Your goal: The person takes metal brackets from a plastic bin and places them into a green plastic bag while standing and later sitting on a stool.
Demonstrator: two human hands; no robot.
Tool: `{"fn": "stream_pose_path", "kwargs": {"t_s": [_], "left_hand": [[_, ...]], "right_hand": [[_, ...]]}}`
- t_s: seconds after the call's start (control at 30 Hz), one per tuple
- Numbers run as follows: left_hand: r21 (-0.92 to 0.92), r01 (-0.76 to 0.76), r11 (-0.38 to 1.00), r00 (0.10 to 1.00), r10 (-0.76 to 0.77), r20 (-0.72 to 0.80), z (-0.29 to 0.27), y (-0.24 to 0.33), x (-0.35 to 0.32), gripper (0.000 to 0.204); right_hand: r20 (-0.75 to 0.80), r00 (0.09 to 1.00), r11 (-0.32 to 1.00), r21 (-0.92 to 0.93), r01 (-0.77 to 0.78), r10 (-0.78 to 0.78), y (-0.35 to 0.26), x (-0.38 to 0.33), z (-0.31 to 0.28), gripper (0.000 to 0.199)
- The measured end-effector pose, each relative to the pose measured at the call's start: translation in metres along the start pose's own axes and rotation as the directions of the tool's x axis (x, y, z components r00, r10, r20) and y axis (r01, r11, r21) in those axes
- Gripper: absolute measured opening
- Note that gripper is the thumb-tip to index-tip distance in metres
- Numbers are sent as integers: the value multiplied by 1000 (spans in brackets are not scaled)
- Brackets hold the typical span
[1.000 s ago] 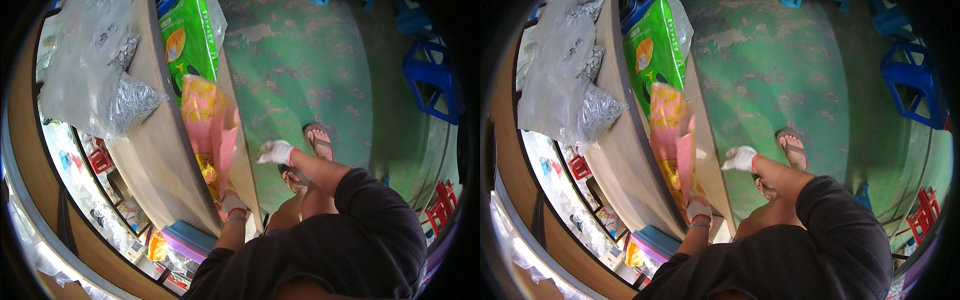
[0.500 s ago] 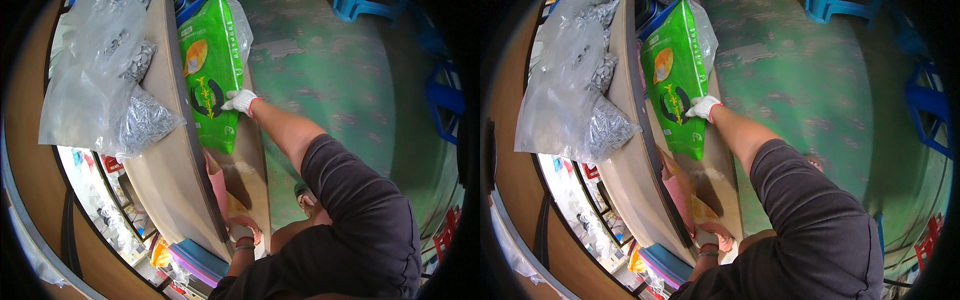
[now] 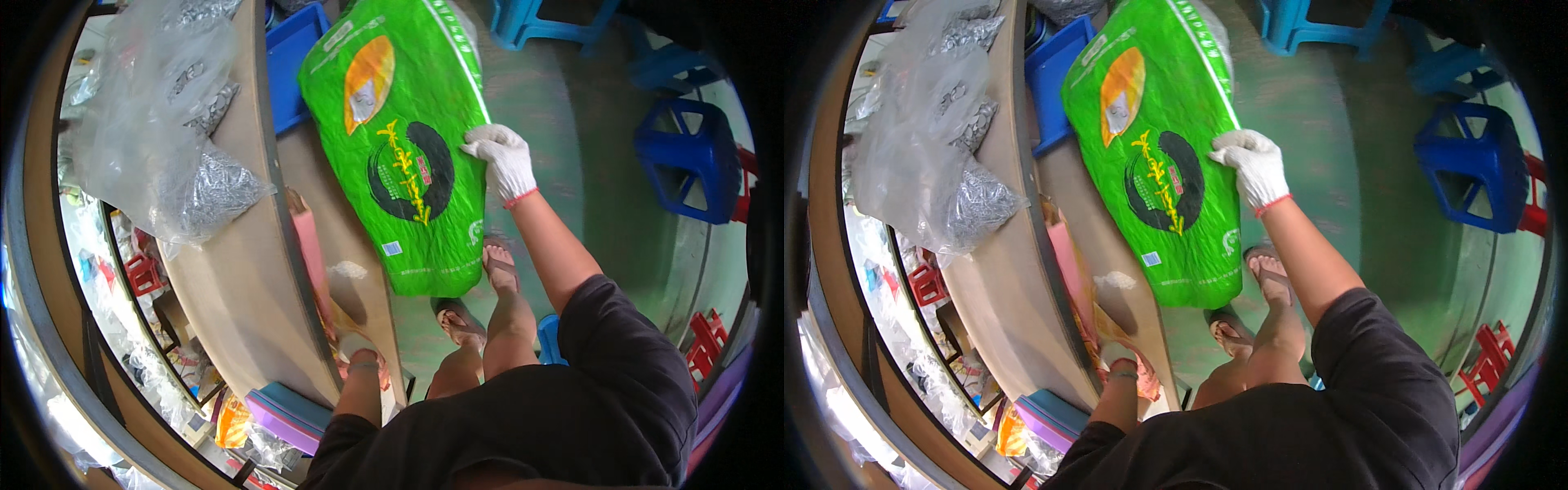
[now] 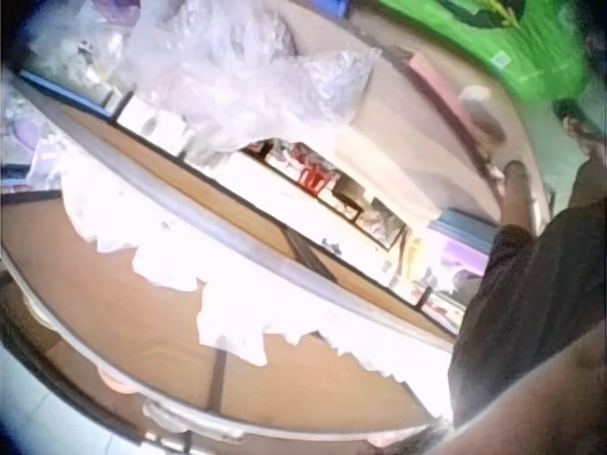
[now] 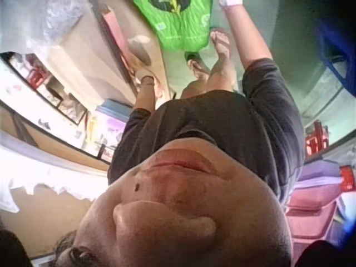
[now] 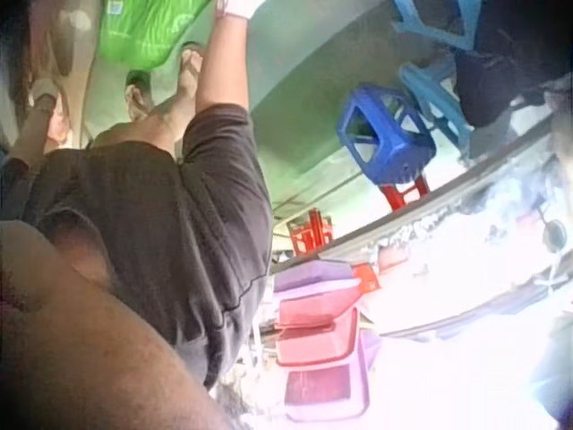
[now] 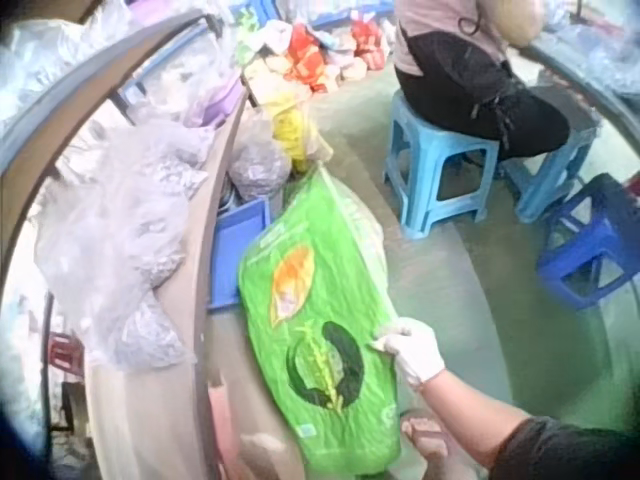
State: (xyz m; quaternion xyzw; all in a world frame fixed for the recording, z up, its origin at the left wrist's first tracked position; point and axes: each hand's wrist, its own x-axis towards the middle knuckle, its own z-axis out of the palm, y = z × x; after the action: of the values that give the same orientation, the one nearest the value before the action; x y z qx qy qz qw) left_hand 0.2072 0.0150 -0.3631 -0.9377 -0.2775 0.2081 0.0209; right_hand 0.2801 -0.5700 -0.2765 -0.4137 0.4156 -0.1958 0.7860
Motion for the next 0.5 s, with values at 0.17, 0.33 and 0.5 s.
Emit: {"fn": "stream_pose_path", "kwargs": {"t_s": [0.17,0.33,0.5], "left_hand": [[-184,-109,977,987,85,-134,-70,150,-10,124],[-461,-125,878,934,261,243,-114,202,-95,111],[-485,801,350,332,414,848,-149,197,-190,63]], "right_hand": [[-87,996,974,228,15,5,-39,-51,-47,22],[-206,978,885,460,79,19,-66,-75,-62,25],[-286,957,829,546,117,53,-84,-85,-87,31]]}}
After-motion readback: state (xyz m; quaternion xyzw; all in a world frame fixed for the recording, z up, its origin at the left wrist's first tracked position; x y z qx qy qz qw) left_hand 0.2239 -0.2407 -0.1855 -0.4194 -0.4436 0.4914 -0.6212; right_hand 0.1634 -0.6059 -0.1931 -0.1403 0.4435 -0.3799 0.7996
